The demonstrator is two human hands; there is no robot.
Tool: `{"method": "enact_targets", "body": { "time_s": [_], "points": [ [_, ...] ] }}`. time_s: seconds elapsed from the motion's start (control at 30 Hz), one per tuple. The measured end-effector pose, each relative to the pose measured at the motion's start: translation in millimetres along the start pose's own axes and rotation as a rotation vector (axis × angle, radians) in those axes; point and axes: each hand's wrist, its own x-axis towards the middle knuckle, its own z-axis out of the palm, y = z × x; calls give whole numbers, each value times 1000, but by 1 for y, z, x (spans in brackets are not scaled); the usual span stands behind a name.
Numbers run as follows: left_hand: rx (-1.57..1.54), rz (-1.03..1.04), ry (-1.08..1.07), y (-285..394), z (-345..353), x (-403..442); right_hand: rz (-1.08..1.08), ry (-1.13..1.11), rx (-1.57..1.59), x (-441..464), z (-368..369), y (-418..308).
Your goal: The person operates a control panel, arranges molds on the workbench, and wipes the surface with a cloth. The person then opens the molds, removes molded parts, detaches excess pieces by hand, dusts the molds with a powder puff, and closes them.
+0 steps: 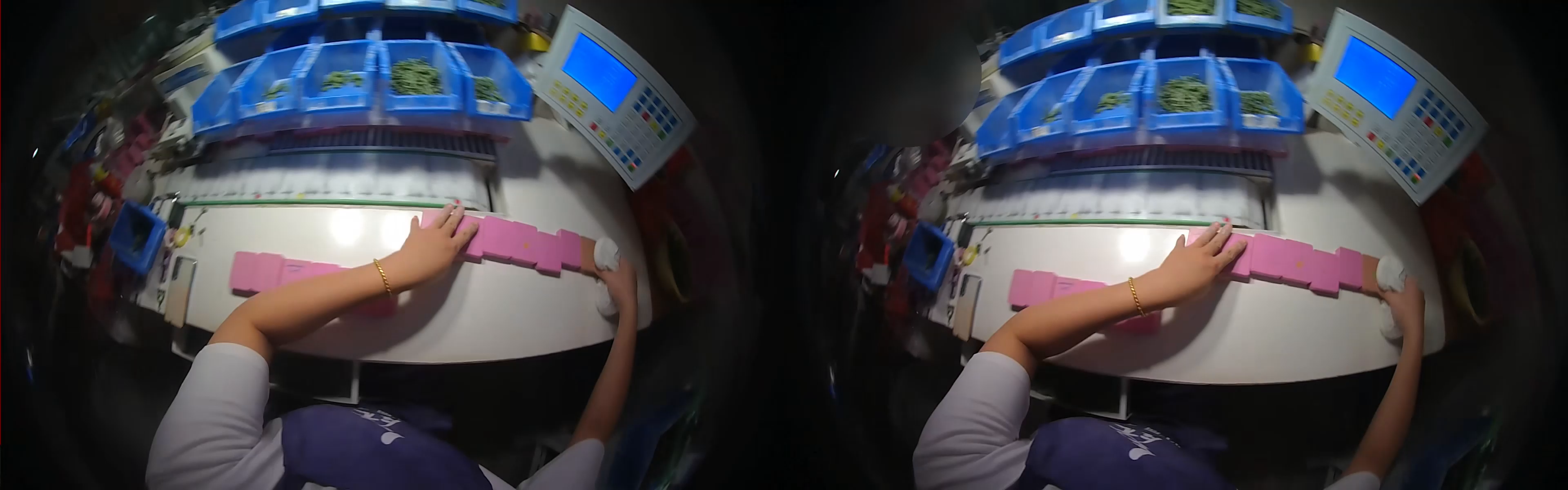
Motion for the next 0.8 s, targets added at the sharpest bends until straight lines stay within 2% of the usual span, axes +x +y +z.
{"method": "enact_targets", "body": {
  "time_s": [0.1, 0.23, 0.33, 0.43, 0.47, 0.6, 0.7, 0.73, 0.8],
  "points": [
    [-84, -119, -100, -41, -33, -50, -66, -13, -71, -29, 36, -55],
    [-96, -379, -272, -107, -63, -111, -169, -130, -53, -58, 92, -133],
    [-105, -509, -290, -152, -75, -154, -358, -168, -51, -72, 133, -192],
    [-127, -598, -216, -195, -63, -190, -413, -174, -27, -77, 170, -238],
    [-134, -601, -202, -208, -59, -197, -420, -172, -76, -75, 181, -245],
    [-198, -585, -126, -233, -53, -221, -421, -221, 92, -86, 178, -261],
    [-261, -564, 7, -212, -65, -242, -343, -168, 36, -88, 158, -235],
    [-276, -524, 81, -207, -61, -256, -134, -309, -133, -95, 135, -243],
    [-279, -450, 162, -188, -53, -281, -227, -70, -291, -102, 140, -207]
  ]
}}
